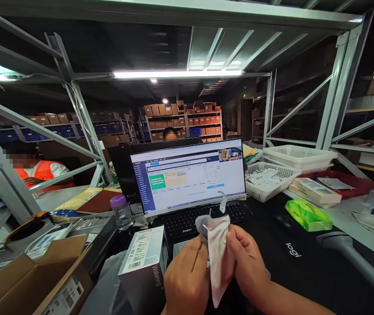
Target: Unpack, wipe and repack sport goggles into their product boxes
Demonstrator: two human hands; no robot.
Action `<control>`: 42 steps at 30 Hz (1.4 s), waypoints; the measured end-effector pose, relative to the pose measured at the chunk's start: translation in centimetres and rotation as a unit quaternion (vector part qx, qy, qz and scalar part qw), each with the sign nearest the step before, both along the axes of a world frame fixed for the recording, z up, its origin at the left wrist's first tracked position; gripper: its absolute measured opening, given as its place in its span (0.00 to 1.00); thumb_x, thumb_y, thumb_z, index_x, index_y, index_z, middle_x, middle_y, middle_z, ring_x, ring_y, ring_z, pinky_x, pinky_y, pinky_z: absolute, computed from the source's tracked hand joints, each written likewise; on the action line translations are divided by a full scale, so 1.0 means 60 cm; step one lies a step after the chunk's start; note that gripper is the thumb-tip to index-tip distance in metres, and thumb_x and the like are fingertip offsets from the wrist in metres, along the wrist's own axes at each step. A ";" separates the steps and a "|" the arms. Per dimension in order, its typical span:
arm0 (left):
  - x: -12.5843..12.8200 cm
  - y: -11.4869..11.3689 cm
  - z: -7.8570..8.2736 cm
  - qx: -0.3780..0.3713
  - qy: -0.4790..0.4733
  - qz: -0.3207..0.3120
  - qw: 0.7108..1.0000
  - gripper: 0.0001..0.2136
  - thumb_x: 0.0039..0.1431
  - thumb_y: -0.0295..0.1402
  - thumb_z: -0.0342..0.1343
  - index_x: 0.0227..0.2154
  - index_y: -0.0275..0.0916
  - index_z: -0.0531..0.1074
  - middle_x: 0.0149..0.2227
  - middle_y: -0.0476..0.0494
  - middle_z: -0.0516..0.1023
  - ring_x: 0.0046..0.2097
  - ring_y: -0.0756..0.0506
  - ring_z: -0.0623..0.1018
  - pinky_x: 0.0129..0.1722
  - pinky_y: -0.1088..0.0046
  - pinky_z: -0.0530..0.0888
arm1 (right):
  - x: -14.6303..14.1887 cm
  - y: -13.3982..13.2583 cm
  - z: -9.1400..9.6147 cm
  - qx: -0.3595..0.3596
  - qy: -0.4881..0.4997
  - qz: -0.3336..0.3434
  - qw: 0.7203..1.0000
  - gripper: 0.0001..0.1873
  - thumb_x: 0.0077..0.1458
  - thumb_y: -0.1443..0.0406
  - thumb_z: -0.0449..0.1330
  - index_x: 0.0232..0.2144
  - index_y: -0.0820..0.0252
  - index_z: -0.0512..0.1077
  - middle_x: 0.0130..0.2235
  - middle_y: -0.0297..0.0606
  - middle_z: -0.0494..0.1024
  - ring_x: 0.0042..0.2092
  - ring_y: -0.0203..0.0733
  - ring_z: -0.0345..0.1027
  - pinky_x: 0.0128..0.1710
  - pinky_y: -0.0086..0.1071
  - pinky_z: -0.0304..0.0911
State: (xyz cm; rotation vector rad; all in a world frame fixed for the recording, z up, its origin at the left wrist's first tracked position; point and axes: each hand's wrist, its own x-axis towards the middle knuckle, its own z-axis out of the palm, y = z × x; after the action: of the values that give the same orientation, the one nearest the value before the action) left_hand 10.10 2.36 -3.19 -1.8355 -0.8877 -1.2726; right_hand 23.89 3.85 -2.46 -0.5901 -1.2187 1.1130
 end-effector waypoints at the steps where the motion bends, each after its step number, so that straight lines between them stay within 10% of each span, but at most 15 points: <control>1: -0.001 0.000 0.000 0.003 0.002 0.004 1.000 0.08 0.66 0.24 0.51 0.40 0.33 0.75 0.36 0.38 0.83 0.38 0.43 0.83 0.37 0.70 0.78 | 0.001 0.000 0.000 -0.002 -0.002 0.003 1.000 0.28 0.54 0.43 0.61 0.20 0.56 0.60 0.21 0.29 0.59 0.24 0.34 0.47 0.23 0.29 0.50; 8: 0.002 0.002 -0.008 -0.006 -0.009 -0.001 1.000 0.10 0.66 0.22 0.47 0.38 0.33 0.74 0.34 0.38 0.83 0.36 0.45 0.83 0.34 0.73 0.78 | -0.033 0.006 -0.034 0.106 -0.078 -0.177 0.975 0.32 0.54 0.54 0.65 0.15 0.54 0.46 0.17 0.27 0.52 0.24 0.36 0.46 0.28 0.34 0.53; 13: 0.001 0.009 -0.012 -0.007 -0.015 -0.011 1.000 0.09 0.66 0.23 0.49 0.39 0.33 0.75 0.36 0.37 0.83 0.37 0.45 0.83 0.37 0.72 0.79 | -0.025 0.014 -0.032 0.079 -0.047 -0.108 0.990 0.33 0.54 0.54 0.65 0.15 0.56 0.47 0.17 0.25 0.50 0.23 0.33 0.41 0.25 0.31 0.48; 19: -0.002 0.014 -0.022 -0.006 0.078 -0.078 0.994 0.08 0.63 0.22 0.55 0.43 0.28 0.76 0.45 0.32 0.83 0.49 0.40 0.81 0.50 0.67 0.77 | 0.032 0.031 0.039 -0.147 0.188 0.062 0.969 0.38 0.36 0.56 0.77 0.20 0.55 0.47 0.21 0.24 0.58 0.24 0.30 0.47 0.23 0.25 0.49; 28: -0.018 0.011 -0.013 -0.021 0.036 0.009 0.999 0.10 0.69 0.27 0.50 0.39 0.30 0.76 0.38 0.34 0.83 0.38 0.44 0.83 0.38 0.72 0.78 | -0.060 0.011 -0.052 0.025 0.020 -0.151 0.988 0.34 0.51 0.54 0.67 0.14 0.56 0.46 0.17 0.24 0.48 0.23 0.32 0.43 0.23 0.29 0.45; 36: 0.001 0.018 -0.017 -0.009 0.071 -0.062 0.996 0.09 0.67 0.27 0.53 0.44 0.30 0.76 0.43 0.35 0.84 0.46 0.43 0.83 0.47 0.71 0.78 | 0.017 0.040 0.036 -0.182 0.221 0.066 0.956 0.37 0.32 0.54 0.78 0.19 0.55 0.51 0.20 0.23 0.59 0.23 0.30 0.48 0.23 0.25 0.50; 42: -0.006 0.012 -0.022 -0.032 0.054 -0.018 0.998 0.09 0.67 0.29 0.53 0.44 0.31 0.77 0.44 0.35 0.83 0.44 0.42 0.83 0.45 0.70 0.78 | -0.020 0.034 -0.001 -0.130 0.183 -0.037 0.974 0.33 0.40 0.51 0.74 0.19 0.55 0.51 0.19 0.22 0.53 0.23 0.30 0.43 0.21 0.26 0.46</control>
State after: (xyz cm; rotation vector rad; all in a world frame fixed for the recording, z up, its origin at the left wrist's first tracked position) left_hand 9.72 3.07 -4.50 -1.9584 -0.8488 -1.1683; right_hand 22.71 5.86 -2.54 -0.5907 -0.7334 1.2641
